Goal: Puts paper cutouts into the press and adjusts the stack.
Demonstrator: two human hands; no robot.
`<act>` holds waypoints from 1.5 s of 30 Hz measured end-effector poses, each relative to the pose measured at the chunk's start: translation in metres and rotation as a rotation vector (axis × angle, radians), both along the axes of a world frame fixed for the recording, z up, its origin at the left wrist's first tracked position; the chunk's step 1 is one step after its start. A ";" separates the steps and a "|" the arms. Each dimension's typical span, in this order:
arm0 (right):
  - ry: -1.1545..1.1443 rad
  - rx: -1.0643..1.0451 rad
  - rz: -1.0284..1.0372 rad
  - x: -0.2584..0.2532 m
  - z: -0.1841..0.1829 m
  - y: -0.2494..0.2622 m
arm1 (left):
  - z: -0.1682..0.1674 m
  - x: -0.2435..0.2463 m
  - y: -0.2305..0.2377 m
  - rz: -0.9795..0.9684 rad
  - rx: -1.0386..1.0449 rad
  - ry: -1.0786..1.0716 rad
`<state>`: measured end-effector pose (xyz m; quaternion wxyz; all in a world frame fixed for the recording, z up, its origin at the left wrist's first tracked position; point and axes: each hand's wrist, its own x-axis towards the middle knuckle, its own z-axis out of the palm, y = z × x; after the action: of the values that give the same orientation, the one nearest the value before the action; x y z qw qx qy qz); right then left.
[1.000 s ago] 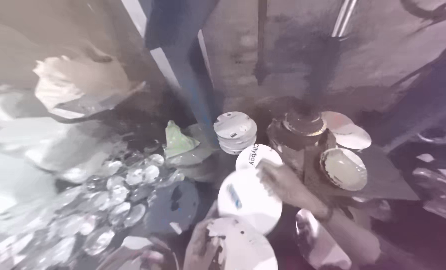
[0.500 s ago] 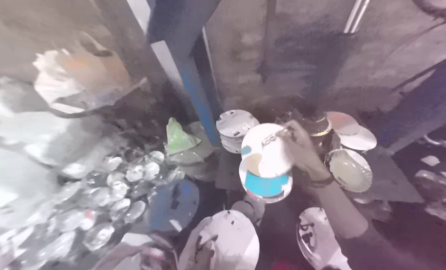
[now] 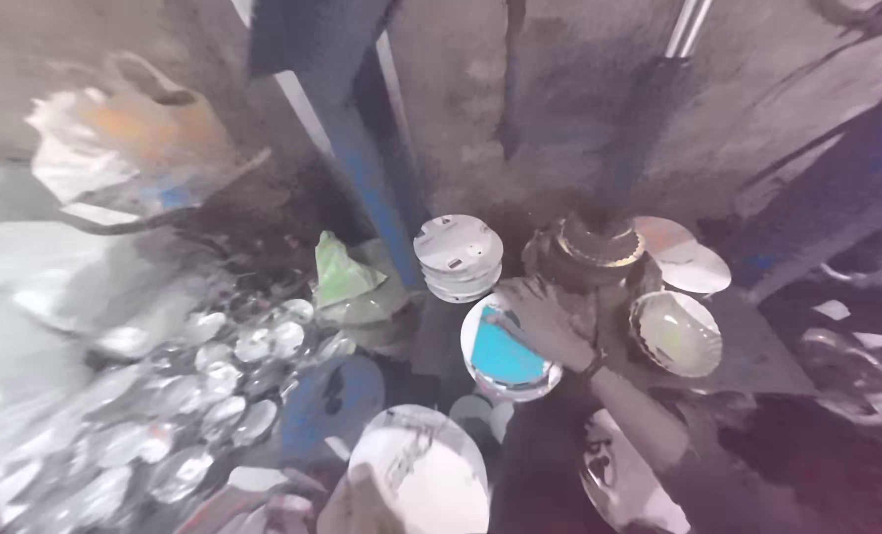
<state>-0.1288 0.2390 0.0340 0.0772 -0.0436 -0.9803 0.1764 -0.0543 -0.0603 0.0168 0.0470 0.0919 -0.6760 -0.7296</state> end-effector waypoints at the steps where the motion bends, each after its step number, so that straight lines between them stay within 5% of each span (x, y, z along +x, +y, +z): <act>1: 0.034 -0.024 -0.014 -0.004 0.003 0.002 | 0.003 -0.001 -0.004 0.024 0.006 -0.012; 6: 0.591 -0.393 -0.070 0.017 0.025 0.019 | -0.018 -0.009 -0.004 0.022 0.085 0.253; 9: 0.486 -0.585 0.055 0.049 0.032 0.002 | -0.021 -0.018 0.019 -0.153 0.022 0.310; 13: 0.168 -0.842 0.385 0.068 0.019 -0.038 | -0.018 -0.012 0.061 -0.235 0.292 0.158; 15: 0.214 -0.727 0.265 0.055 0.021 -0.033 | -0.023 -0.010 0.060 -0.253 0.359 0.077; 19: 0.060 -0.055 -0.101 -0.001 0.019 -0.001 | -0.034 -0.003 0.043 -0.291 0.478 0.005; 21: -0.019 -0.010 -0.122 -0.018 0.016 0.003 | -0.039 -0.005 0.030 -0.307 0.516 0.044; 25: 0.453 -0.531 -0.079 0.002 0.037 0.011 | -0.032 -0.008 0.022 -0.144 0.300 0.089; 27: 0.444 -0.913 0.043 0.027 0.050 0.014 | -0.032 -0.007 0.018 -0.239 0.270 0.144; 28: 0.375 -0.944 0.114 0.040 0.052 0.010 | -0.031 -0.008 0.018 -0.331 0.276 0.160; 32: 0.240 -0.481 0.272 0.069 0.031 -0.041 | -0.014 -0.002 0.051 -0.311 0.212 0.065; 38: 0.095 -0.033 -0.120 0.027 -0.001 -0.007 | -0.017 -0.009 0.031 0.035 0.038 0.056; 43: 0.329 0.012 -0.168 0.013 -0.009 -0.002 | -0.033 -0.023 -0.017 0.043 0.038 0.123; 45: 0.344 -0.148 -0.128 0.013 -0.002 0.002 | -0.038 -0.022 -0.026 0.016 0.058 0.127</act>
<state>-0.1157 0.2407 0.0316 0.2512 -0.0806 -0.9323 0.2474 -0.0766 -0.0859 -0.0209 0.0929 0.0523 -0.6496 -0.7527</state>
